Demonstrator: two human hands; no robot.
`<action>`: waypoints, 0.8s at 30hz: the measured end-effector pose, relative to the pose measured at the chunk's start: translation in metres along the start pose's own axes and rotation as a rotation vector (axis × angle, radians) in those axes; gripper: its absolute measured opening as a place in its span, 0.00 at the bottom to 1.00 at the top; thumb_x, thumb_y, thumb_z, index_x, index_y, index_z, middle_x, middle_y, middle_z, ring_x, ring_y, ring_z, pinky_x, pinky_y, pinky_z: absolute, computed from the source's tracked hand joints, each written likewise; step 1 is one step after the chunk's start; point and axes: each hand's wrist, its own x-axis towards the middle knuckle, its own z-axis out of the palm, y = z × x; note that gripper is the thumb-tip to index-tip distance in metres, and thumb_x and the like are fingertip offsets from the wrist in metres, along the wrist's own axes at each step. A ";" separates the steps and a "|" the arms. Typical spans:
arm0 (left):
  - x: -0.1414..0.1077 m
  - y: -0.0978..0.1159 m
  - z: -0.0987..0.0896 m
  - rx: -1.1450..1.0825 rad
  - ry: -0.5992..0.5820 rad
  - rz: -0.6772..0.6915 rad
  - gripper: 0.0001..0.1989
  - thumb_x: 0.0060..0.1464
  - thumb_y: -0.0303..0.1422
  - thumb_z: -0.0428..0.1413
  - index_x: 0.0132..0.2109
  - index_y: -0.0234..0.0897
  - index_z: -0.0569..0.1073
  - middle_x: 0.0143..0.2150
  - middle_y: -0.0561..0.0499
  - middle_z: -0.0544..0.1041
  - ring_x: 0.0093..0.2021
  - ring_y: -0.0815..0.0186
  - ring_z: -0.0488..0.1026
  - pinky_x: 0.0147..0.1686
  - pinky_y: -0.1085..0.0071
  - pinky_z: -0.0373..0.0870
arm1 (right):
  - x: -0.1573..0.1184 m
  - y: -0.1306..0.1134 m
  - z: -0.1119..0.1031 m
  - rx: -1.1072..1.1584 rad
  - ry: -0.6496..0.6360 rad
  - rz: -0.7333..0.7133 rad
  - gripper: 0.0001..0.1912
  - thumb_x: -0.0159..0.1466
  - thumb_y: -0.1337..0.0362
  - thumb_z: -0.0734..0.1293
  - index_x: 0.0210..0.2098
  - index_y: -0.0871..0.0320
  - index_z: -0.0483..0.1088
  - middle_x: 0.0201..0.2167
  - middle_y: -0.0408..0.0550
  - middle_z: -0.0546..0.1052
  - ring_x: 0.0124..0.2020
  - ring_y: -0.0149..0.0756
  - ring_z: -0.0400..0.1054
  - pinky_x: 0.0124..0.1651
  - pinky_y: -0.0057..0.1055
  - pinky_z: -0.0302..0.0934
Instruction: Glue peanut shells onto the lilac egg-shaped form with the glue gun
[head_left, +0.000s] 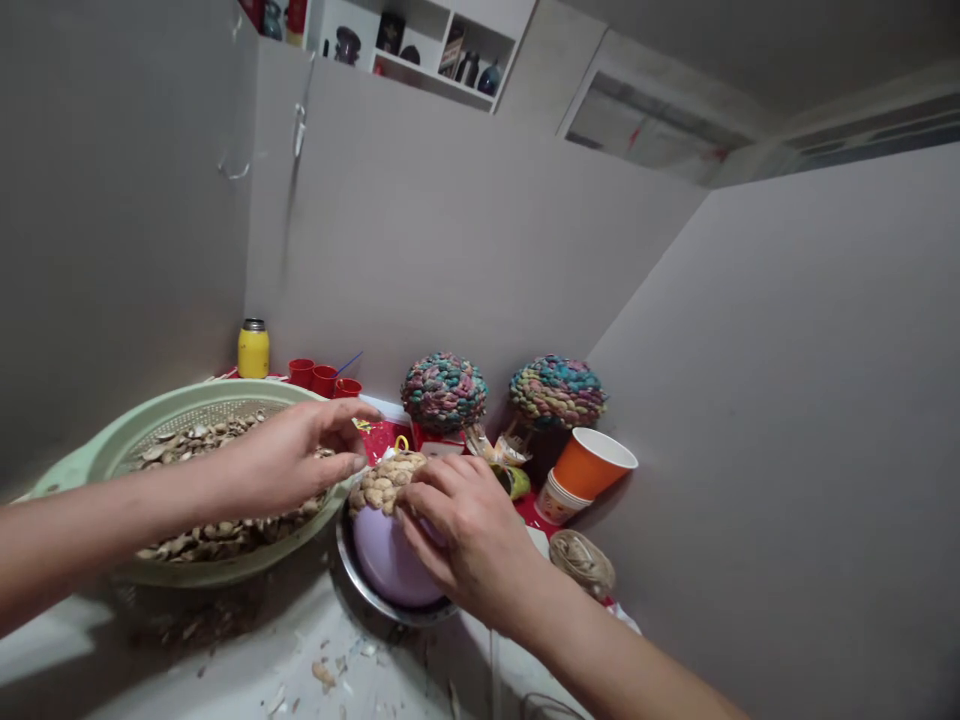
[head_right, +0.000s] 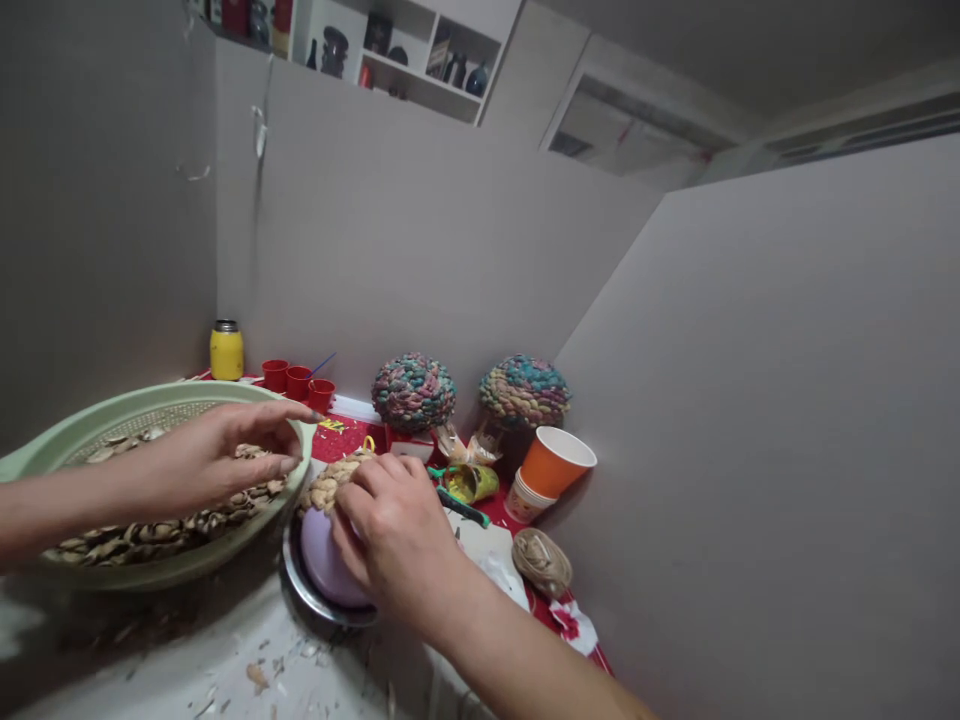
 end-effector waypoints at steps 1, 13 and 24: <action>-0.006 0.003 0.004 -0.021 0.046 0.004 0.16 0.56 0.30 0.52 0.51 0.34 0.71 0.36 0.51 0.78 0.36 0.65 0.74 0.39 0.69 0.70 | -0.002 0.001 -0.001 0.013 0.019 0.003 0.06 0.66 0.66 0.63 0.37 0.59 0.72 0.36 0.51 0.74 0.39 0.43 0.63 0.43 0.40 0.54; -0.075 0.001 0.102 0.112 -0.028 0.381 0.12 0.63 0.27 0.45 0.34 0.37 0.71 0.26 0.53 0.76 0.23 0.72 0.70 0.24 0.79 0.63 | -0.073 0.043 -0.007 0.118 0.363 0.214 0.11 0.70 0.65 0.59 0.30 0.57 0.63 0.30 0.47 0.71 0.34 0.38 0.62 0.38 0.34 0.55; -0.058 -0.070 0.204 0.351 -0.116 0.926 0.23 0.68 0.33 0.41 0.24 0.38 0.65 0.14 0.57 0.63 0.15 0.71 0.58 0.16 0.72 0.51 | -0.137 0.073 0.019 0.177 0.294 0.418 0.18 0.69 0.61 0.59 0.23 0.56 0.60 0.21 0.42 0.67 0.25 0.35 0.62 0.30 0.31 0.55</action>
